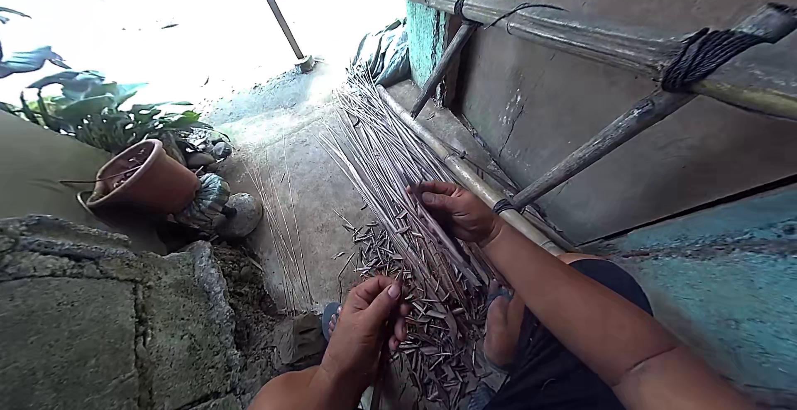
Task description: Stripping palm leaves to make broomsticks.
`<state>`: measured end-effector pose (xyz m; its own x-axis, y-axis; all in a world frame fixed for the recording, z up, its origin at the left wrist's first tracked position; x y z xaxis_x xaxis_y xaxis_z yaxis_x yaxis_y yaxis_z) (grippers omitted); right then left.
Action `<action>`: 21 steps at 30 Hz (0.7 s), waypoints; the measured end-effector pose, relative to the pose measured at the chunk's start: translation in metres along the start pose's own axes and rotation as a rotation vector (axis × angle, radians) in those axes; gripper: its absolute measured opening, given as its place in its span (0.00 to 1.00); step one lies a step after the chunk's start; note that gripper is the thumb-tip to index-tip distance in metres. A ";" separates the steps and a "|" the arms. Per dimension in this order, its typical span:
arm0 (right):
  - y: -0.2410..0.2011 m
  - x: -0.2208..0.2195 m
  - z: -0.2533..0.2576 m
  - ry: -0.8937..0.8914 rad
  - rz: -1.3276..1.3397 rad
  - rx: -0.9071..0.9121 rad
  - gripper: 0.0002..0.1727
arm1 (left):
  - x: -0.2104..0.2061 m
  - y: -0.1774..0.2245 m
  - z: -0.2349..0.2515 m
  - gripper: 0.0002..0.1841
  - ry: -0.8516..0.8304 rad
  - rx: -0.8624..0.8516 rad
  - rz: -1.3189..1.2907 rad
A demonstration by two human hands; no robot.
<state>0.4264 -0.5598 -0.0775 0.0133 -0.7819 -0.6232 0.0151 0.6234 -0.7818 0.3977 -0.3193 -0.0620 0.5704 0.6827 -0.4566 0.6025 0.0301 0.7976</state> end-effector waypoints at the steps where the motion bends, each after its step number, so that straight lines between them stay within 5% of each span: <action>1: -0.003 0.001 0.000 0.024 -0.020 -0.006 0.15 | 0.000 -0.001 0.000 0.11 0.000 -0.005 -0.001; 6: -0.001 0.006 -0.007 0.219 -0.122 -0.100 0.10 | 0.003 0.004 0.003 0.18 0.041 -0.064 0.002; 12: 0.025 -0.025 -0.027 -0.350 -0.173 -0.279 0.14 | 0.006 0.007 0.006 0.17 0.089 -0.103 -0.019; 21: 0.042 -0.031 -0.025 -0.325 -0.064 -0.184 0.17 | 0.003 0.005 0.005 0.19 0.046 -0.075 0.012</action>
<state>0.4021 -0.5096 -0.0918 0.3355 -0.7595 -0.5574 -0.1532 0.5398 -0.8277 0.4049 -0.3208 -0.0613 0.5505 0.7160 -0.4294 0.5513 0.0745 0.8310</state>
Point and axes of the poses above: each hand's wrist, its own z-axis towards the middle knuckle, its own x-axis out of the back of the hand, y = z × x, the point moved 4 cm from there along z, towards the middle knuckle, and after that the axes turned 5 degrees about x, right-handed, at the moved point
